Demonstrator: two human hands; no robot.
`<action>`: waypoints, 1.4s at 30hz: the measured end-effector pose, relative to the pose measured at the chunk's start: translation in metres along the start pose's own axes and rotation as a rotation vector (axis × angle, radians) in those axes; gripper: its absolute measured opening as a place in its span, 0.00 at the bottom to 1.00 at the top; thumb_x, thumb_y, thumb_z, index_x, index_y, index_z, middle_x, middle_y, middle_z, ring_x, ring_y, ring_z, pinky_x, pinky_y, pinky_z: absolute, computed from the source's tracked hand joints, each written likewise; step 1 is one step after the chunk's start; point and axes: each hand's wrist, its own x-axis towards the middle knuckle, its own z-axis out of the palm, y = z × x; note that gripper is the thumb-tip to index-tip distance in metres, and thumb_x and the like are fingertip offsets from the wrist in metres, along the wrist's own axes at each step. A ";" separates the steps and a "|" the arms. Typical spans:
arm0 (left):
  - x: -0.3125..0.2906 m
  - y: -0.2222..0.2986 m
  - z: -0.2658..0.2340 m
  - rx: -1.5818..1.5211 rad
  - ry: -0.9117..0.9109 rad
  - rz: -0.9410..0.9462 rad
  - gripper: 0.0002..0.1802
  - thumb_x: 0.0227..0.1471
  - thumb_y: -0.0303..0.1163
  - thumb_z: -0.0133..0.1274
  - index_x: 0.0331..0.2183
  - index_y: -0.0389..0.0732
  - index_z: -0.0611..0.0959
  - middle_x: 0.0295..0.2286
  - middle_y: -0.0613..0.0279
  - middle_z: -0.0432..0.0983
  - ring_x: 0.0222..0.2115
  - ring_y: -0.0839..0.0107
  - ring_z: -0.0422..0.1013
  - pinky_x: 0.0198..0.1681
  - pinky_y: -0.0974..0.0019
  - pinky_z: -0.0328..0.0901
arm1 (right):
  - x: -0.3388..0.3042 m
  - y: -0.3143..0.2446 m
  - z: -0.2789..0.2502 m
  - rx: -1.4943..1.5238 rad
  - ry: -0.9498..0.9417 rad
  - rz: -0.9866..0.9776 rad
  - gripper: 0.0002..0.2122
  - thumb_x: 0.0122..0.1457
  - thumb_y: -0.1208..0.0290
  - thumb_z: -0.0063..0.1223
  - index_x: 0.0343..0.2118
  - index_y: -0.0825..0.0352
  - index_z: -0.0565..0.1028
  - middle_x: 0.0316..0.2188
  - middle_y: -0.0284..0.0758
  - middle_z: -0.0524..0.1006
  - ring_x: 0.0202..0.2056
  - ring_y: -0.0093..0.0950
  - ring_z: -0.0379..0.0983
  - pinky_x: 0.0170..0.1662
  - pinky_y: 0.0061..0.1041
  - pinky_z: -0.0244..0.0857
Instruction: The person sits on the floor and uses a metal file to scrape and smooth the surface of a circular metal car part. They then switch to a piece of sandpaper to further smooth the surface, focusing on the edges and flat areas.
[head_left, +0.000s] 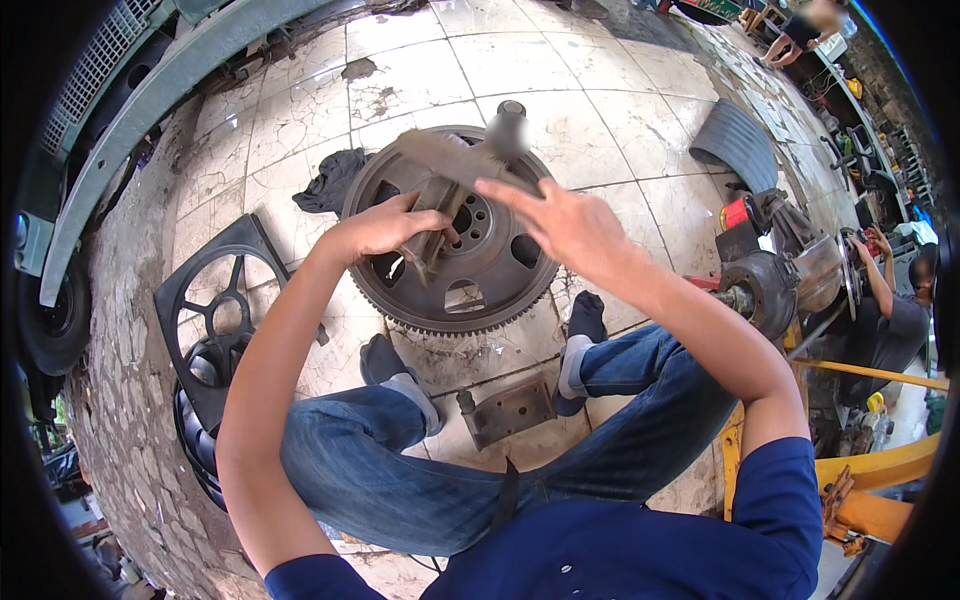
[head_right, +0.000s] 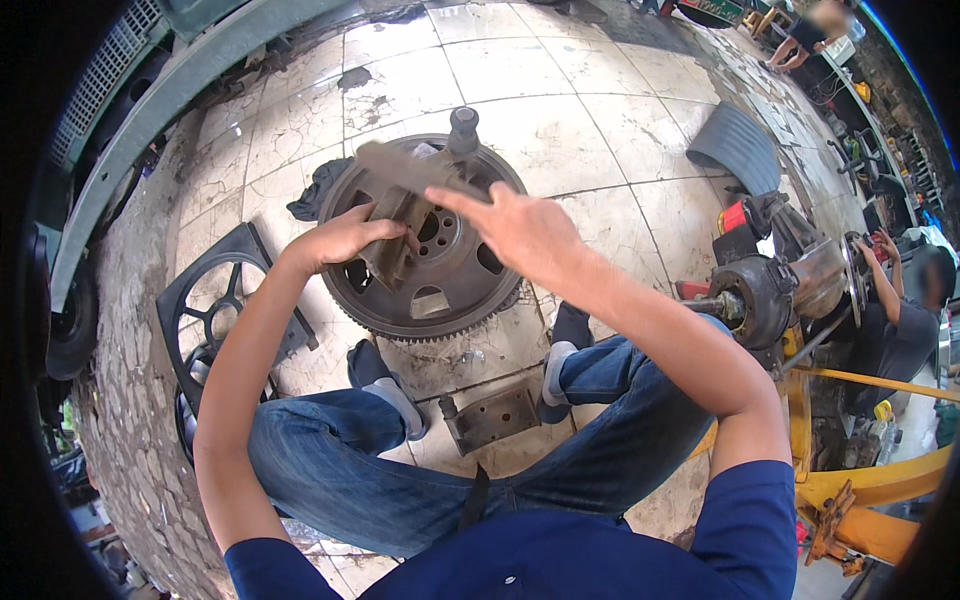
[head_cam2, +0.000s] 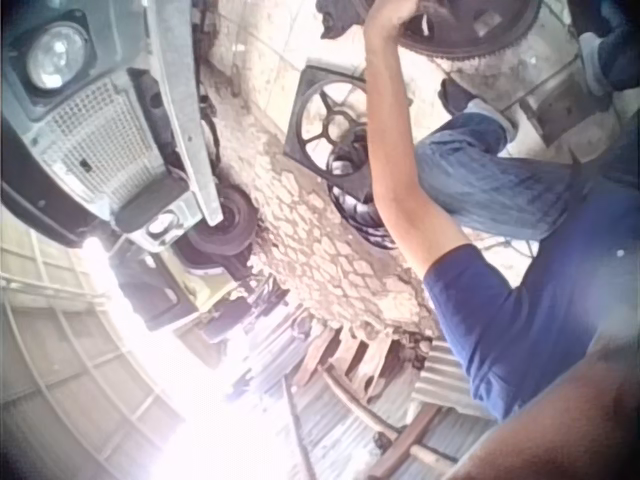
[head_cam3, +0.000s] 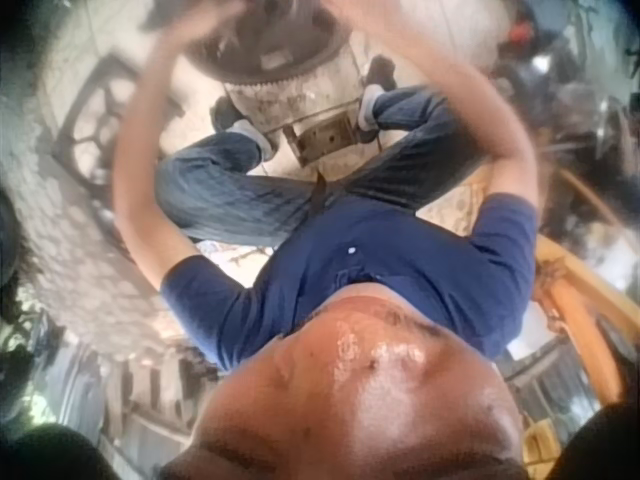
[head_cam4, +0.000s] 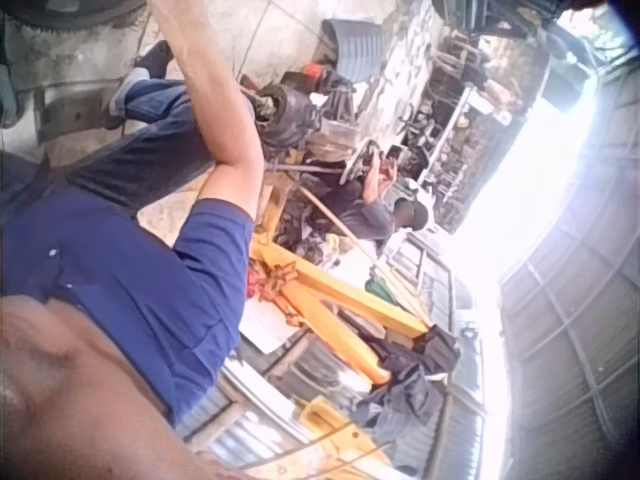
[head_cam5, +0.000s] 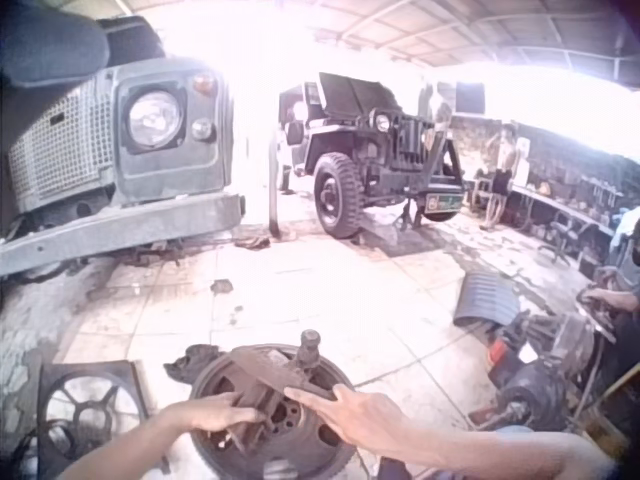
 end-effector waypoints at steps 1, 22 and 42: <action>0.000 0.001 -0.001 -0.034 -0.021 -0.005 0.24 0.59 0.44 0.51 0.47 0.34 0.78 0.41 0.59 0.81 0.41 0.68 0.77 0.48 0.65 0.71 | 0.001 0.005 -0.002 -0.006 -0.004 0.020 0.36 0.61 0.68 0.56 0.69 0.37 0.52 0.26 0.40 0.72 0.18 0.33 0.75 0.20 0.31 0.73; -0.004 0.000 0.000 -0.044 -0.046 0.028 0.22 0.60 0.45 0.51 0.47 0.38 0.81 0.42 0.60 0.80 0.47 0.67 0.74 0.55 0.62 0.66 | -0.003 0.002 0.005 0.089 0.034 -0.005 0.37 0.59 0.66 0.59 0.68 0.33 0.53 0.26 0.39 0.72 0.18 0.32 0.74 0.20 0.30 0.72; -0.006 -0.001 0.003 -0.029 -0.028 0.031 0.28 0.59 0.47 0.51 0.52 0.35 0.78 0.45 0.57 0.79 0.49 0.66 0.73 0.55 0.62 0.66 | -0.002 -0.001 0.007 0.155 -0.003 -0.063 0.37 0.61 0.68 0.58 0.68 0.32 0.53 0.24 0.37 0.72 0.17 0.26 0.69 0.19 0.26 0.70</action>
